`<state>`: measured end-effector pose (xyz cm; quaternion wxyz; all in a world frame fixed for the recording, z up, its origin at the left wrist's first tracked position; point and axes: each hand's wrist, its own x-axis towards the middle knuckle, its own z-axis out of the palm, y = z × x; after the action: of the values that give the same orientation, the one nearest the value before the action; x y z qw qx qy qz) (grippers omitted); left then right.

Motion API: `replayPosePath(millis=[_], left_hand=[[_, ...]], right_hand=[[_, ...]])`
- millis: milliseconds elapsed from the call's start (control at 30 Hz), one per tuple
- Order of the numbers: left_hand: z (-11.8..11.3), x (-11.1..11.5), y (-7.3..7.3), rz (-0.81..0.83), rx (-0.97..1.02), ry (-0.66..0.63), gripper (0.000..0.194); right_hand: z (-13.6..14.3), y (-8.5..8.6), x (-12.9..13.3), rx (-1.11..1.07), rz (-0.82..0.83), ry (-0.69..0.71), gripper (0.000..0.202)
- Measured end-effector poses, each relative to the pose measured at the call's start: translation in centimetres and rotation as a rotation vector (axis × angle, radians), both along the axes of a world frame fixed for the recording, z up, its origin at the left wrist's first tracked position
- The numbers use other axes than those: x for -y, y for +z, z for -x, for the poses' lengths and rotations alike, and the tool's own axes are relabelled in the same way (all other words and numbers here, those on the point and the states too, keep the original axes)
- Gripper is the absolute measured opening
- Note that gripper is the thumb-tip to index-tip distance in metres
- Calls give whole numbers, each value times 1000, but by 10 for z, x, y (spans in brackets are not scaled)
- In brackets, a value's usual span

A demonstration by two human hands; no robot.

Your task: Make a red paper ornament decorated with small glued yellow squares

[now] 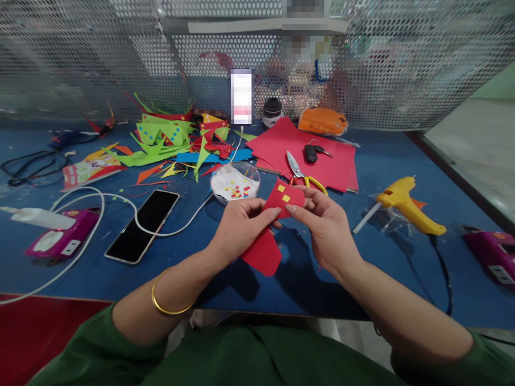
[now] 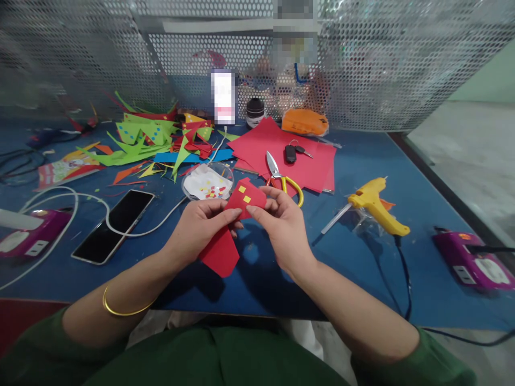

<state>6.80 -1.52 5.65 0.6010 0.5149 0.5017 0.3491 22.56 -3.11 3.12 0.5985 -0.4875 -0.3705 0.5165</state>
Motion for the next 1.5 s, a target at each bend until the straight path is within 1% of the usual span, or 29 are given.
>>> replayPosePath(millis=[100,167,267,433,567,700,767,900,1000,1067,1133,1267,1400,1500], left_hand=[[1,0,0,-25,-4,1,20],[1,0,0,-41,-13,-4,21],[1,0,0,-48,-41,-13,20],[2,0,0,-71,-79,-28,22],[3,-1,-1,-59,-58,-18,20],[3,-2,-1,-42,-43,-16,18],[3,-3,-1,-40,-49,-18,19],[4,-4,-1,-26,-48,-5,23],[4,-3,-1,-31,-51,-1,23],[4,-3,-1,-45,-55,-10,22],[3,-3,-1,-54,-59,-23,21],[2,-3,-1,-58,-60,-32,23],[4,-3,-1,-56,-51,-16,25],[4,-3,0,-47,-46,-17,25]], right_hand=[[-1,2,1,-27,-3,29,37],[-1,3,1,-29,-3,40,38],[-1,2,1,8,-10,27,42],[-2,1,0,41,-7,40,42],[-3,0,1,32,-19,54,41],[-4,0,0,37,-6,66,45],[-5,1,0,48,2,61,45],[-7,6,0,67,-18,28,40],[-7,6,-1,82,-2,20,44],[-7,4,-1,91,12,36,50],[-7,1,-2,104,12,51,51],[-7,-1,-1,161,2,42,50],[-9,3,-1,173,-41,9,41],[-10,5,-1,195,-73,-14,39]])
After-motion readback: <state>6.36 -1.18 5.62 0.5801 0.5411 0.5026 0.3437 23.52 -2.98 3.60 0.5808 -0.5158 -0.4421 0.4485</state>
